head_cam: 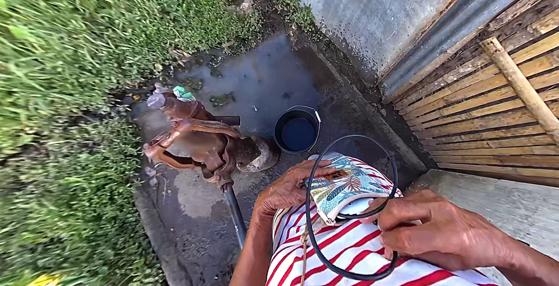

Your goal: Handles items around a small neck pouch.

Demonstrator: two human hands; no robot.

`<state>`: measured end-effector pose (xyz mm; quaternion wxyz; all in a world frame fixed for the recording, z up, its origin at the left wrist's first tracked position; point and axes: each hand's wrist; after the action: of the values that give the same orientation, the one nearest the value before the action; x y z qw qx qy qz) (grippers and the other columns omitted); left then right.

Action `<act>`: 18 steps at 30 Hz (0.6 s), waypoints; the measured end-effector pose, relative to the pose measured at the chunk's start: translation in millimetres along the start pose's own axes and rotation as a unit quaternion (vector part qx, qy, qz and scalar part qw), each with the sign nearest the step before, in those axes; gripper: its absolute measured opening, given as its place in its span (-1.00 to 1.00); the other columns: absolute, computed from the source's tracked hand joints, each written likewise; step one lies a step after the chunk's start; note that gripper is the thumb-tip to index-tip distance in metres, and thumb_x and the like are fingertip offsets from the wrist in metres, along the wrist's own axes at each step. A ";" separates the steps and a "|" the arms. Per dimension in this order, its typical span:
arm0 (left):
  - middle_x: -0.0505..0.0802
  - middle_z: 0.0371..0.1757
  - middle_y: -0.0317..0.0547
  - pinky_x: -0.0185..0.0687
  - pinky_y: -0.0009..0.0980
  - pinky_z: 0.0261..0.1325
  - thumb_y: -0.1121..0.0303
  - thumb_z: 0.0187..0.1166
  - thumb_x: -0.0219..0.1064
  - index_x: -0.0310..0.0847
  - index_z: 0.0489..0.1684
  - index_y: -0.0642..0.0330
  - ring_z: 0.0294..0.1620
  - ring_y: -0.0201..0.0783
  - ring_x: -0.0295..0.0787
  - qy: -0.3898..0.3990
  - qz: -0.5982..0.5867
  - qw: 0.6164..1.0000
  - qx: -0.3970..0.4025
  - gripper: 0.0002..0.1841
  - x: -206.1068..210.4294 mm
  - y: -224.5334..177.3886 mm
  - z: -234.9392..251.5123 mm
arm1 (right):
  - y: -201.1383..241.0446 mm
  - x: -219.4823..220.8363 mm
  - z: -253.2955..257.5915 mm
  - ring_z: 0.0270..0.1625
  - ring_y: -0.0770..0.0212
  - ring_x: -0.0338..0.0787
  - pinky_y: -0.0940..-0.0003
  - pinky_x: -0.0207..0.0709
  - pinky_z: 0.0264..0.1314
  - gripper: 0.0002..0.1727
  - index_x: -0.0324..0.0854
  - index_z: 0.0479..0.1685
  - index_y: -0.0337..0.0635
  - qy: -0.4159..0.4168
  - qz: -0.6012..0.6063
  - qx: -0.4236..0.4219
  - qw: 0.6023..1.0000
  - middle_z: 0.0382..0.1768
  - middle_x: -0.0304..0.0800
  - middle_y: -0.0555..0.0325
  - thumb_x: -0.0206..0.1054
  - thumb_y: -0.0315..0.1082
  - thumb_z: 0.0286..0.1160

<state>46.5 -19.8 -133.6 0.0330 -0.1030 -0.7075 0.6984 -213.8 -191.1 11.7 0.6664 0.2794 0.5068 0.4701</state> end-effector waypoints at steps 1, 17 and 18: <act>0.54 0.71 -0.01 0.10 -0.08 0.84 -0.11 0.53 0.38 0.63 0.56 0.09 0.81 -0.10 0.27 0.011 -0.006 1.000 -0.008 -0.34 -3.6 -2.5 -2.8 | 2.0 0.4 1.4 0.21 0.18 0.81 0.33 0.68 0.40 -0.86 0.69 -0.16 -0.21 0.000 0.008 -0.005 1.000 -0.10 0.79 0.00 0.25 -0.41 0.74; 0.54 0.70 0.10 0.10 -0.10 0.87 -0.11 0.70 0.23 0.65 0.52 0.15 0.83 -0.04 0.25 0.014 -0.055 0.998 0.028 -0.39 -4.1 16.7 -16.0 | 1.4 3.8 1.5 0.21 0.15 0.80 0.38 0.69 0.29 -0.83 0.71 -0.22 -0.24 0.043 0.080 -0.005 0.996 -0.05 0.80 -0.07 0.23 -0.44 0.72; 0.56 0.69 0.11 0.13 -0.11 0.86 -0.13 0.71 0.22 0.66 0.51 0.18 0.82 -0.04 0.28 0.010 -0.065 0.997 0.032 -0.38 -3.2 17.2 -15.3 | 1.0 3.5 1.7 0.21 0.16 0.80 0.40 0.69 0.27 -0.83 0.70 -0.23 -0.24 0.046 0.082 -0.004 0.996 -0.05 0.80 -0.07 0.23 -0.44 0.71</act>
<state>54.3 -5.3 -150.1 0.0887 -0.0623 -0.6893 0.7163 -212.4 -187.3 11.7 0.6021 0.2956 0.5107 0.5378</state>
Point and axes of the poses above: each hand's wrist, its own z-axis towards the middle knuckle, its own x-axis out of the palm, y = z × x
